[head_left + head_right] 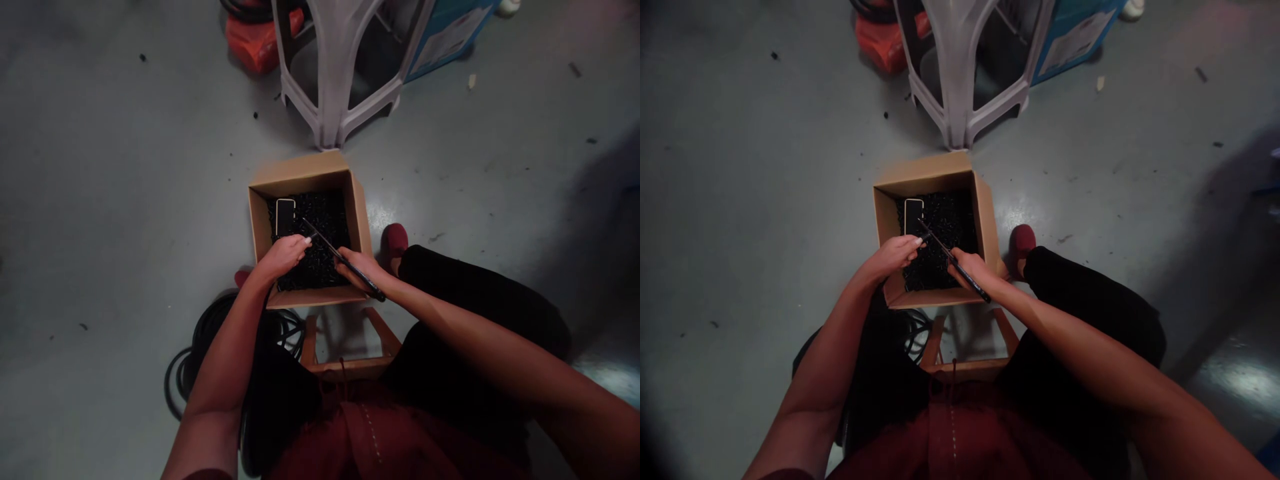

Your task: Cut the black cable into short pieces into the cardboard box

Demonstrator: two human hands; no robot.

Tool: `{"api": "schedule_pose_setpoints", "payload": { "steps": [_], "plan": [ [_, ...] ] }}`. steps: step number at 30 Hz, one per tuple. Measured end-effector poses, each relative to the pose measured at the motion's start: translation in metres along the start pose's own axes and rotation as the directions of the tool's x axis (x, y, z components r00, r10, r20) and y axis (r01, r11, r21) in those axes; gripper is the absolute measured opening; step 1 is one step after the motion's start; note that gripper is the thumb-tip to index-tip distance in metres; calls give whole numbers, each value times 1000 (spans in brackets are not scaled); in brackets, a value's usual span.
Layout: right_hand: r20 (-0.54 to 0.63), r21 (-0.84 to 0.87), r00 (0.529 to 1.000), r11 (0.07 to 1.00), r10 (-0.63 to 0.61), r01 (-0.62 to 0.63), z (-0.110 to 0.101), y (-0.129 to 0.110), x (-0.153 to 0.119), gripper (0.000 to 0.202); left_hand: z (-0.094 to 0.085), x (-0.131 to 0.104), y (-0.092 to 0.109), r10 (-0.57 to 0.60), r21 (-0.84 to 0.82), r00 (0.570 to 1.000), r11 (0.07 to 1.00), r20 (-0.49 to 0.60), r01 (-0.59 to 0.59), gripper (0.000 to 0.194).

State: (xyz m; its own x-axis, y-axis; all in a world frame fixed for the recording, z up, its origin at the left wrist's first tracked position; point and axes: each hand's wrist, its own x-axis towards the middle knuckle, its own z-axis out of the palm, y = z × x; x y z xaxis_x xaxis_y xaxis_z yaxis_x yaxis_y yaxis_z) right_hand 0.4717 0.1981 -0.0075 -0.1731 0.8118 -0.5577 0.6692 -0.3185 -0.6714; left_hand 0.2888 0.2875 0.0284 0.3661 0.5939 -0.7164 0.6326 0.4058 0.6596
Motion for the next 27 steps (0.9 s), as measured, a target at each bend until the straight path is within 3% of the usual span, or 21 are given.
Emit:
{"api": "schedule_pose_setpoints", "payload": {
  "steps": [4, 8, 15, 22, 27],
  "plan": [
    [21, 181, 998, 982, 60, -63, 1, 2, 3, 6, 2, 0, 1, -20, -44, 1000, 999, 0, 20, 25],
    [57, 428, 988, 891, 140, -151, 3, 2, 6, 13, 1, -2, 7, -59, -146, 998, 988, -4, 58, 18],
    [-21, 695, 990, 714, 139, -85, -1, -1, 9, 21, -9, -6, 12, 16, -374, 999, 927, -36, -28, 13],
    [-107, 814, 993, 578, 44, 62, -14, -3, 17, 35, 14, -11, 15, 7, -340, 985, 939, 172, 52, 15],
    [-112, 786, 993, 615, 45, 61, -13, 0, 18, 33, 29, -18, 17, 54, -279, 954, 960, 294, 32, 14]
  ]
}}
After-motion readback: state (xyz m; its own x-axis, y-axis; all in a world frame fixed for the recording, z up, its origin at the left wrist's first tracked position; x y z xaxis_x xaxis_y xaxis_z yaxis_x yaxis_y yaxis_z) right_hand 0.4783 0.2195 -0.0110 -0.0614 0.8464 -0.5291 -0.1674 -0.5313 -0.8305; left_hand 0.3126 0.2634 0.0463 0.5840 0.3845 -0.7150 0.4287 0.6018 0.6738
